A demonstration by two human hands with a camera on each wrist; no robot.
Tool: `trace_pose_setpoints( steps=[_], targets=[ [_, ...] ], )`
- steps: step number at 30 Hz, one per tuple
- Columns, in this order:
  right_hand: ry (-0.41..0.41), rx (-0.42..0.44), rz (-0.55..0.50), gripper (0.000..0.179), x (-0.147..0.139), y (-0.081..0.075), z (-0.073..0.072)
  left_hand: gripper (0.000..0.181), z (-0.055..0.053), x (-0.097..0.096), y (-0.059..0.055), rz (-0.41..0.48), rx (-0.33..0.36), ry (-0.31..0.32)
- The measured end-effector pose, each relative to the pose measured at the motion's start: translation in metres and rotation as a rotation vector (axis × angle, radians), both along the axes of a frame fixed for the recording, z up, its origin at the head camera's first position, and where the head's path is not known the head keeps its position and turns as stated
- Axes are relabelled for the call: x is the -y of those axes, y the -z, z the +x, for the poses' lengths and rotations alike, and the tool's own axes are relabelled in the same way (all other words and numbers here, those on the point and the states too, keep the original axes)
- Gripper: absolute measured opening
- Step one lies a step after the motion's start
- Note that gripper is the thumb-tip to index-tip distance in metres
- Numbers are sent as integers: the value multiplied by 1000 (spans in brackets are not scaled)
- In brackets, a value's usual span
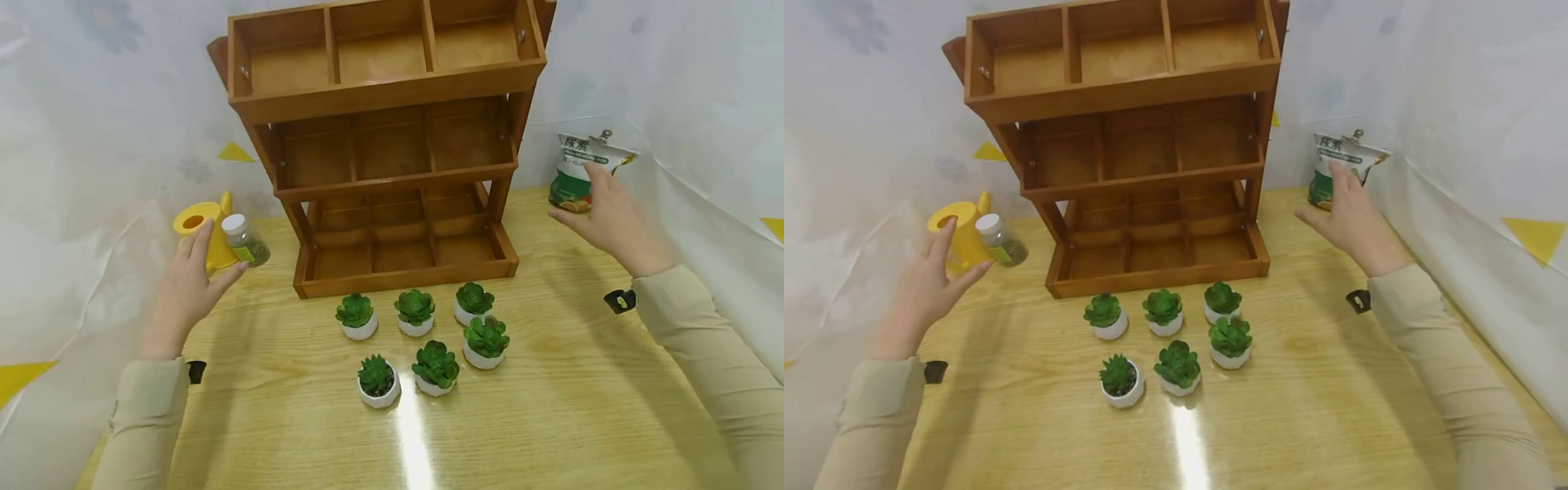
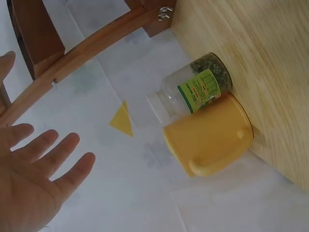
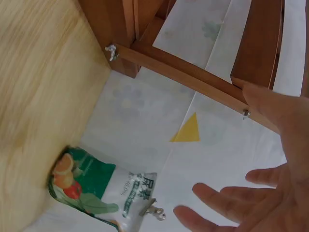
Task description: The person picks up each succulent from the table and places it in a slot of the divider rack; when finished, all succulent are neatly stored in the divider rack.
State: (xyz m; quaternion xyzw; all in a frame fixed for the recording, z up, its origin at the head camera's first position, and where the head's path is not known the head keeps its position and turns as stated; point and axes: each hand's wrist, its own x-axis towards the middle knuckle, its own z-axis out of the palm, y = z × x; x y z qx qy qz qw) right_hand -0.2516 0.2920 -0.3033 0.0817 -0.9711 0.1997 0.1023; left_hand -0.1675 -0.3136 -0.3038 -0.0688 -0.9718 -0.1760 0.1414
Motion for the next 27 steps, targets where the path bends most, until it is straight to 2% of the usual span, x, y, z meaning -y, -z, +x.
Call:
trace_pose_setpoints(
  steps=[5,10,14,20,24,27],
  targets=[
    [-14,60,-50,106,1,10,-5,95,-2,-3,3,165,92,38],
    [-32,248,-153,110,2,24,-7,93,-2,-8,6,271,137,101],
    [-69,386,-228,109,5,39,-6,90,-2,-11,9,302,177,119],
    [-125,463,-324,100,13,63,-5,87,-2,-15,16,343,199,138],
    [-153,530,-404,100,21,76,-7,88,-1,-19,18,320,200,124],
    [-143,572,-472,102,28,83,-8,89,0,-21,21,301,180,119]
  ],
)
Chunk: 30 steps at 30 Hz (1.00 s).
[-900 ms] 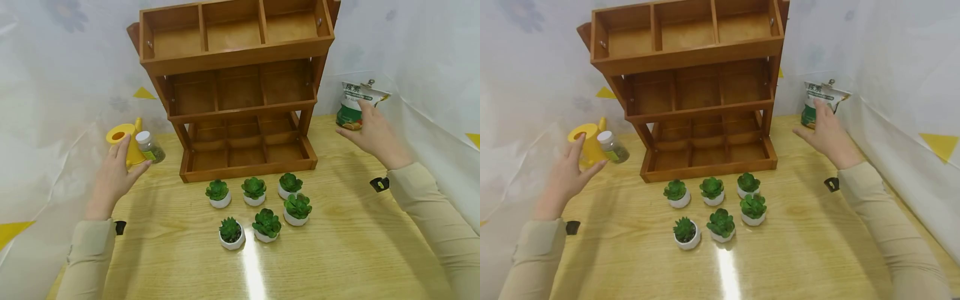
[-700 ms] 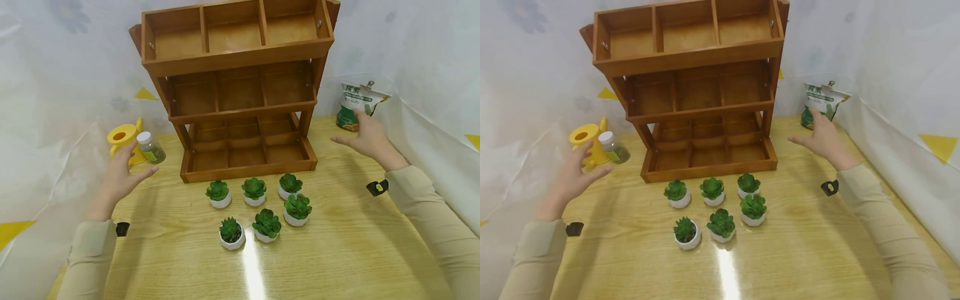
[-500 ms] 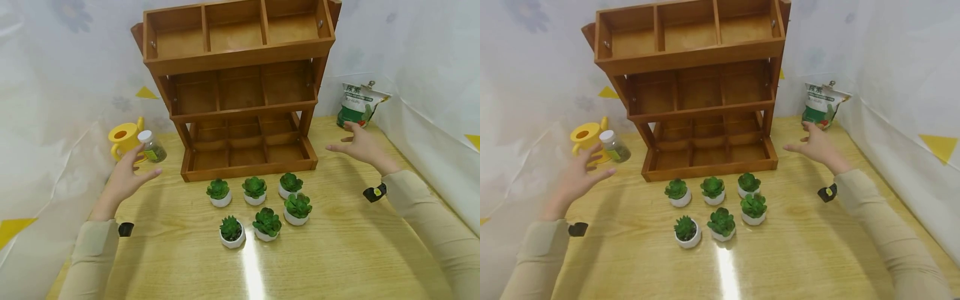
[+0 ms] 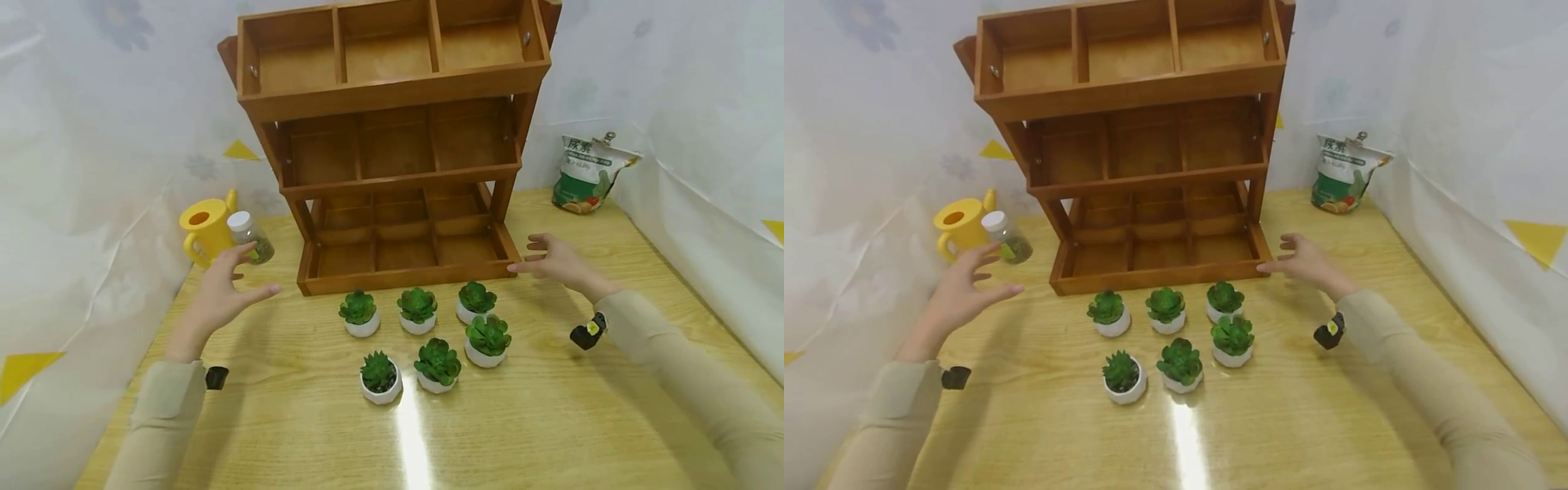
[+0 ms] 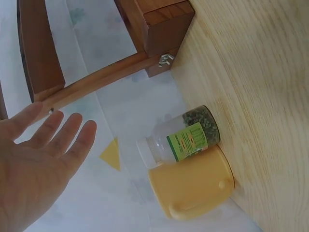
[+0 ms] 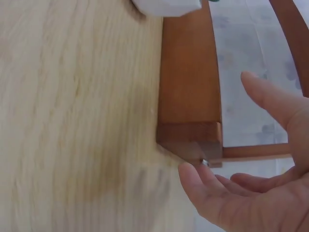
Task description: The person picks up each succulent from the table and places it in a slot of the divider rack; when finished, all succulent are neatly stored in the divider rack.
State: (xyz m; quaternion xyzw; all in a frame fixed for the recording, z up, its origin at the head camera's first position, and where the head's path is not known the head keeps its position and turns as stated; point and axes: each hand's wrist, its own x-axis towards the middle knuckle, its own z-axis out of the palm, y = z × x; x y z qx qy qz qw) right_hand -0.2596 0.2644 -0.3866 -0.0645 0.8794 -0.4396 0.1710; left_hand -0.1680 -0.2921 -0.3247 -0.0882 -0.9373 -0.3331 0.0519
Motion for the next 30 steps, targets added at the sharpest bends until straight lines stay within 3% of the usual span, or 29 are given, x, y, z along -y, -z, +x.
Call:
trace_pose_setpoints(
  steps=[6,14,23,30],
  targets=[
    [46,25,-30,102,17,10,-3,89,-3,-3,8,7,-56,6],
    [80,-93,50,90,25,24,-6,87,-4,-6,15,-2,-54,18],
    [83,-112,75,90,27,26,-9,82,-6,-6,24,-22,-84,38],
    [88,-134,72,84,26,26,-11,79,-10,-17,32,9,-32,84]
  ],
)
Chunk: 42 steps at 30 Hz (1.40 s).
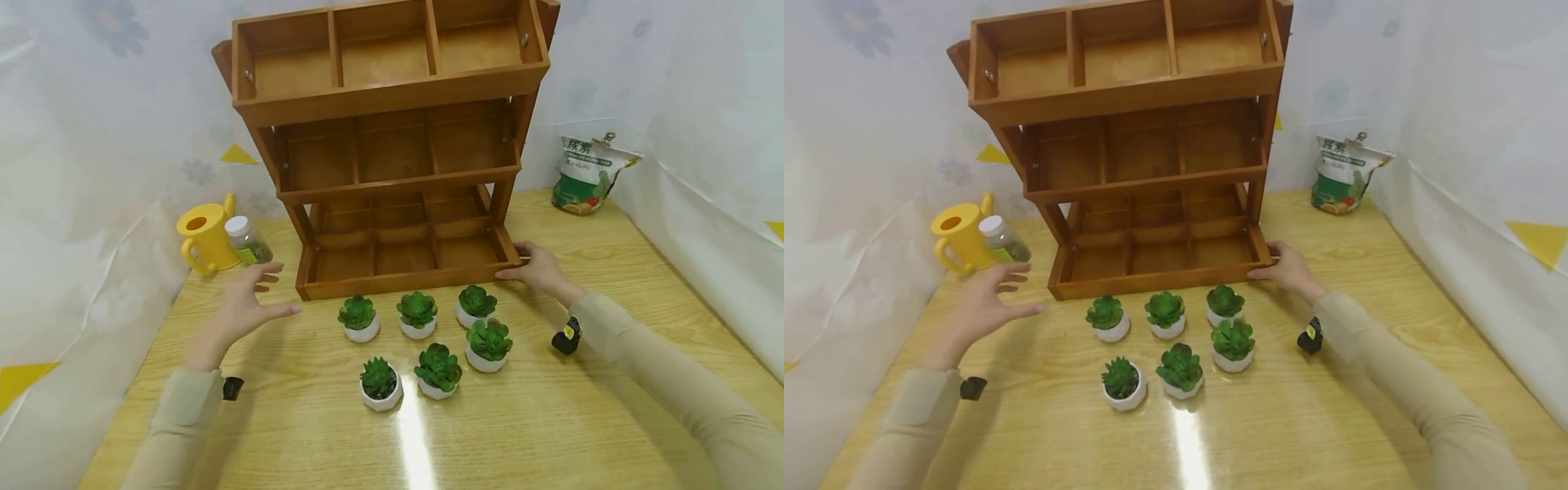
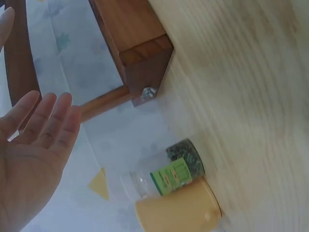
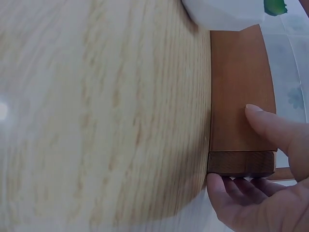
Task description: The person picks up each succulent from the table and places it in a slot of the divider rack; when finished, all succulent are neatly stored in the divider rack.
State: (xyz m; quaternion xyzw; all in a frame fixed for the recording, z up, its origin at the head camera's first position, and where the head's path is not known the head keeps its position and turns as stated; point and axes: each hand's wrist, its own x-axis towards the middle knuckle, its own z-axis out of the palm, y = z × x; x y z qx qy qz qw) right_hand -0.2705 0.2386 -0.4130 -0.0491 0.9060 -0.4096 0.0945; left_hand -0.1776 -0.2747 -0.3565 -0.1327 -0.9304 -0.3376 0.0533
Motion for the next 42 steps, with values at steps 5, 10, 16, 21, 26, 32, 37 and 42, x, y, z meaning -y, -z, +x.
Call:
trace_pose_setpoints(
  steps=[5,10,16,21,26,32,37,42],
  targets=[
    [4,-3,4,84,0,-1,0,80,-4,-13,8,-19,53,45],
    [3,3,5,85,0,0,0,80,-7,-25,15,-37,67,78],
    [7,-9,1,84,-1,3,0,78,-10,-35,23,-44,74,113],
    [9,0,19,84,-3,6,-2,79,-12,-44,29,-39,118,156],
    [18,11,45,86,-3,7,-5,81,-13,-51,32,-38,136,178],
    [34,18,56,86,-1,8,-5,78,-13,-53,36,-27,132,187],
    [48,17,54,85,-2,8,-4,78,-14,-58,41,-31,116,236],
    [44,17,47,88,-3,8,-4,77,-15,-65,41,-34,94,256]
  ],
)
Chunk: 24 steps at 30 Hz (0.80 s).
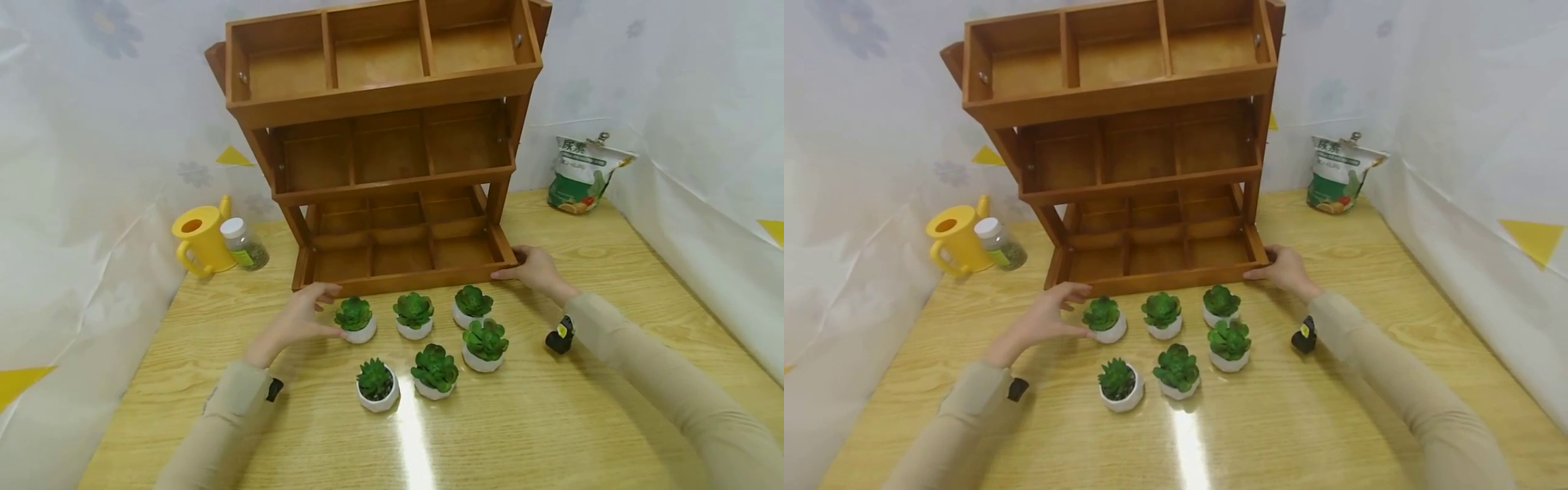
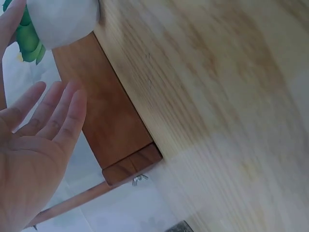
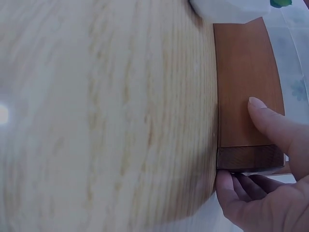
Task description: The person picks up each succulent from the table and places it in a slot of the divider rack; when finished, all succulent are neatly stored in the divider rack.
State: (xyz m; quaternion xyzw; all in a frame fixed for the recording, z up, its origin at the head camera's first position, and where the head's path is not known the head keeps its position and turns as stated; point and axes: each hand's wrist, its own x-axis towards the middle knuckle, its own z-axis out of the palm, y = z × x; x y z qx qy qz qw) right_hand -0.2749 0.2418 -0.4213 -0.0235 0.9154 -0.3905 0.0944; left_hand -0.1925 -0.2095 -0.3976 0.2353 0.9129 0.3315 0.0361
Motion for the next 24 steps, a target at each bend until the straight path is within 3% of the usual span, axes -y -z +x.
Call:
trace_pose_setpoints(
  steps=[13,24],
  targets=[
    [-6,13,-18,92,-3,1,-3,82,-4,-9,9,-19,14,68],
    [14,20,-51,91,-3,4,-2,81,-2,-15,12,-22,48,26]
  ],
)
